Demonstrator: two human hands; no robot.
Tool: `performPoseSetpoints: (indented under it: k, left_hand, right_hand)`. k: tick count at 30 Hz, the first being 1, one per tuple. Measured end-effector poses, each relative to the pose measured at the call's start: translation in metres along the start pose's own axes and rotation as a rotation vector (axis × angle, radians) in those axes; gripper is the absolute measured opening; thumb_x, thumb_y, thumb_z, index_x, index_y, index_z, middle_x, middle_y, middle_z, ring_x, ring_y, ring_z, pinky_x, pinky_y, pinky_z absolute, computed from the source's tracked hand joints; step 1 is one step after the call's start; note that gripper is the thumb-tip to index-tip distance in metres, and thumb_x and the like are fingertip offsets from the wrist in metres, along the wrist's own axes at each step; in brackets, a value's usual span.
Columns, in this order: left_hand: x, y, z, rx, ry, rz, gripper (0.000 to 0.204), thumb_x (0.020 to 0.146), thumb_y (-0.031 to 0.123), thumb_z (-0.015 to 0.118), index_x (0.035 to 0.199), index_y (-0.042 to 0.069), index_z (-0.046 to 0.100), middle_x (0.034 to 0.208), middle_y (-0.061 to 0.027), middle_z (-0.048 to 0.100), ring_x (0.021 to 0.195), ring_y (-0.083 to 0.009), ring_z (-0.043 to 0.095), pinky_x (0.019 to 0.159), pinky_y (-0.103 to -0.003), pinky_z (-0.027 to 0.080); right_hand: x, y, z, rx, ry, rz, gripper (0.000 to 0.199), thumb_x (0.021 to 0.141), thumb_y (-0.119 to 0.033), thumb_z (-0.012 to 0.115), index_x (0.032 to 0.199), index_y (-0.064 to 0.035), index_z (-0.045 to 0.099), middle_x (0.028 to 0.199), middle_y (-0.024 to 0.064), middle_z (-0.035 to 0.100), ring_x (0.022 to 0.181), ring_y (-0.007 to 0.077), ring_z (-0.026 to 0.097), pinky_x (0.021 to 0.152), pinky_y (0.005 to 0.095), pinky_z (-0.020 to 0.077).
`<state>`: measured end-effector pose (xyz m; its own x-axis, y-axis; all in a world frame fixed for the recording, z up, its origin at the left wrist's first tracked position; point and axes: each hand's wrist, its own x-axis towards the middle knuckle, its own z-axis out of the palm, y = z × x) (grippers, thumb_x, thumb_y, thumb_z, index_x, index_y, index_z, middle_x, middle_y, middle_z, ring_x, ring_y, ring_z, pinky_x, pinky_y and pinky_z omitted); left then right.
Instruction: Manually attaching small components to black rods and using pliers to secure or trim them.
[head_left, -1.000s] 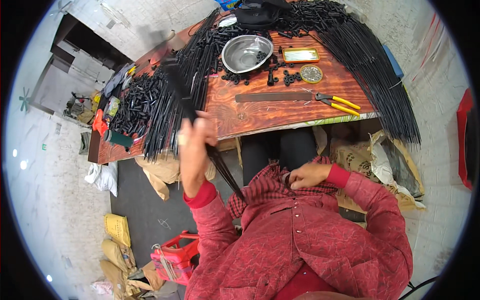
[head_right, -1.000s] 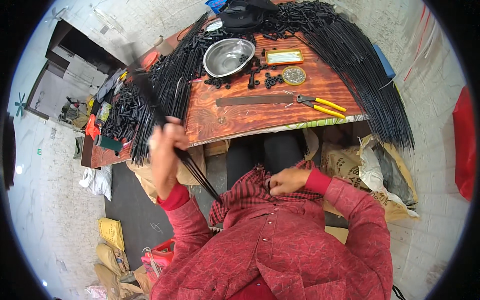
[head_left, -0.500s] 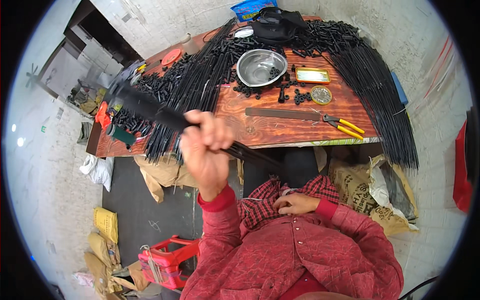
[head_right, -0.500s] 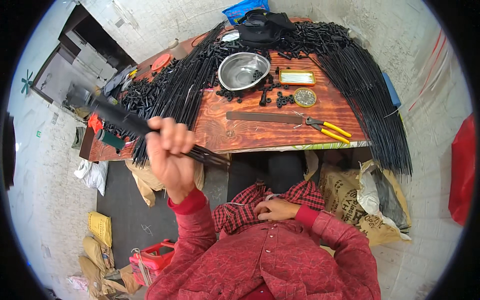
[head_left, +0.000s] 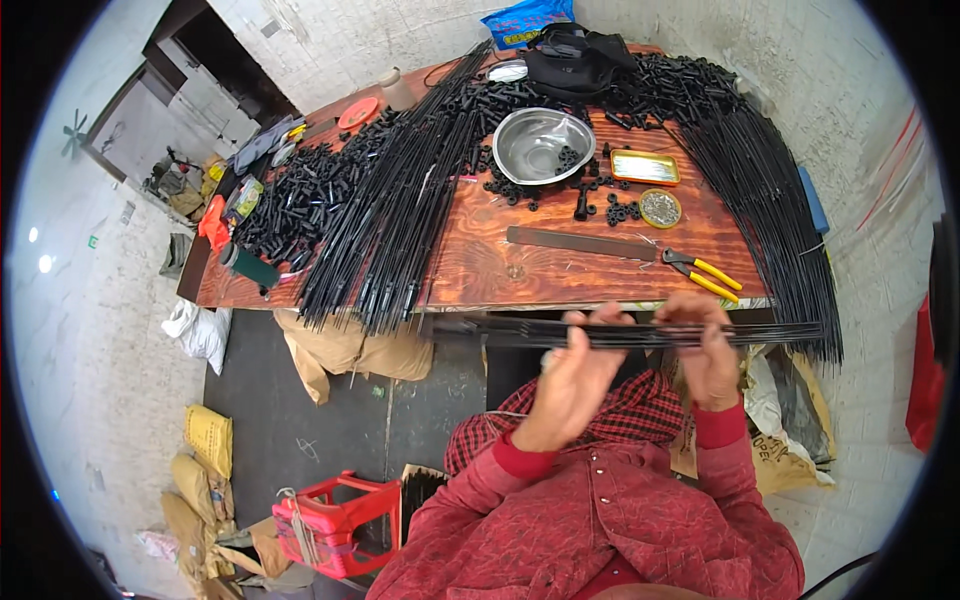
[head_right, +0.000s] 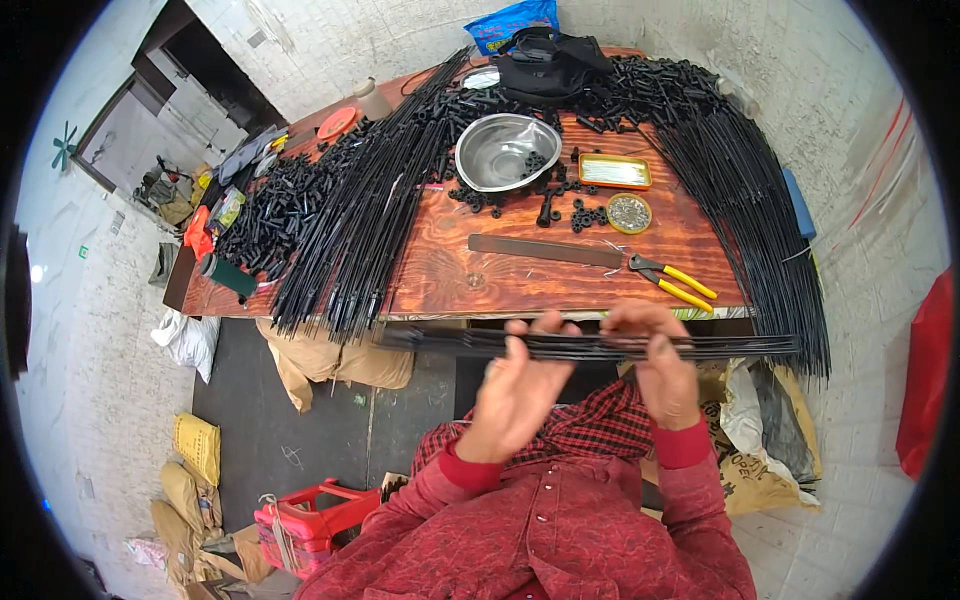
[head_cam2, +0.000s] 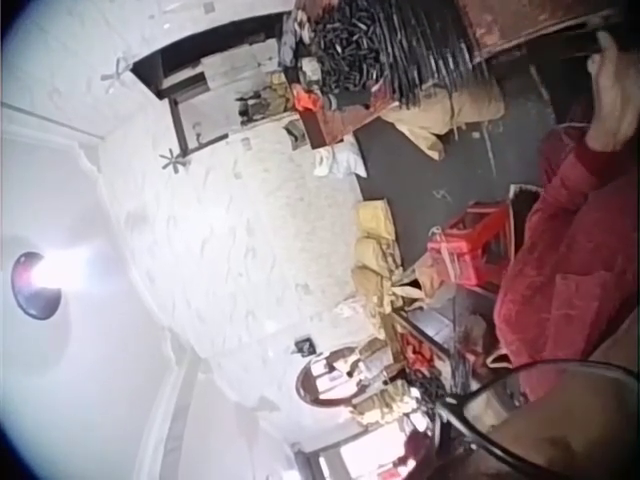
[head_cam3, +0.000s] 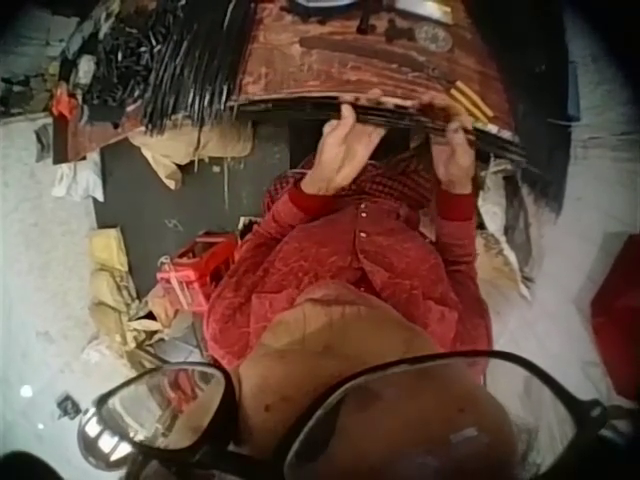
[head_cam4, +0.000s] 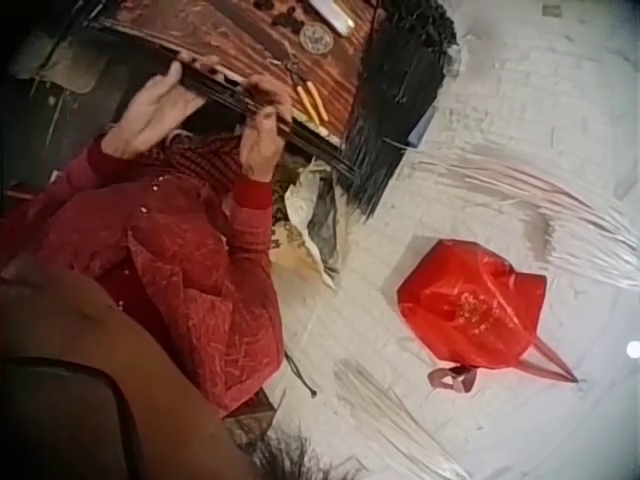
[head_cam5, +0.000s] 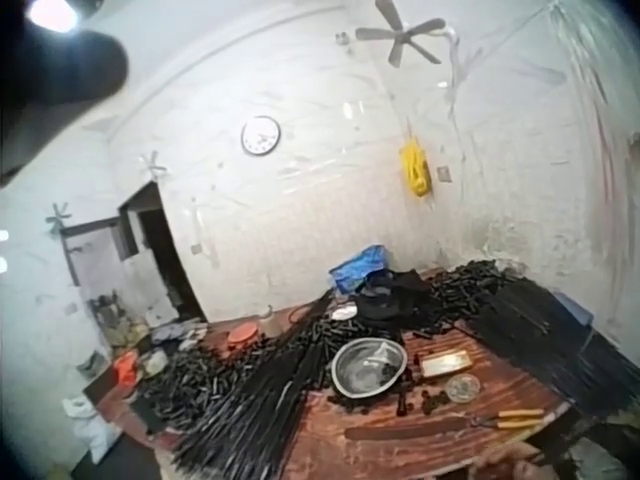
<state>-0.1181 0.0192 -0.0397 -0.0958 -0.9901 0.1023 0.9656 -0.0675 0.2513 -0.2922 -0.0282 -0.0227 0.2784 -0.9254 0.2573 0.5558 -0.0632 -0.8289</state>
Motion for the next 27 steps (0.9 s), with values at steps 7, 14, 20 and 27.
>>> performPoseSetpoints:
  k: [7,14,20,27]
  left_hand:
    - [-0.012,-0.055,-0.056,-0.5,0.101,-0.507,0.028,0.102,0.029,0.048,0.121,0.01,0.055,0.139,-0.0099,0.051,0.125,-0.0273,0.052,0.103,-0.036,0.047]
    - [-0.059,-0.04,-0.119,-0.788,0.282,-0.529,0.041,0.102,0.027,0.048,0.126,-0.007,0.047,0.122,-0.0163,0.06,0.112,-0.0252,0.06,0.099,-0.032,0.05]
    - [-0.06,-0.008,-0.096,-0.805,0.464,-0.516,0.039,0.102,0.026,0.048,0.124,-0.007,0.047,0.118,-0.0158,0.059,0.108,-0.0245,0.061,0.098,-0.03,0.052]
    - [-0.074,-0.019,-0.144,-0.981,0.4,-0.503,0.041,0.101,0.028,0.051,0.123,-0.006,0.048,0.109,-0.0124,0.059,0.103,-0.022,0.059,0.094,-0.03,0.053]
  right_hand:
    - [0.006,-0.017,-0.001,-0.017,-0.187,-0.076,0.037,0.097,-0.037,0.056,0.085,-0.0025,0.06,0.07,0.0067,0.06,0.067,0.0166,0.058,0.069,0.0339,0.0492]
    - [-0.002,0.044,0.03,-0.295,-0.078,0.485,0.047,0.097,-0.041,0.058,0.069,-0.0028,0.057,0.059,0.0018,0.055,0.051,0.0084,0.05,0.048,0.0224,0.0393]
    - [0.023,0.043,0.063,-0.224,-0.138,0.492,0.05,0.097,-0.042,0.058,0.064,-0.0046,0.055,0.057,0.0007,0.052,0.049,0.0072,0.048,0.047,0.0223,0.0378]
    - [0.033,0.079,0.067,-0.353,-0.043,0.647,0.051,0.099,-0.038,0.054,0.061,-0.0049,0.052,0.05,-0.0008,0.043,0.045,0.0088,0.043,0.045,0.0243,0.0351]
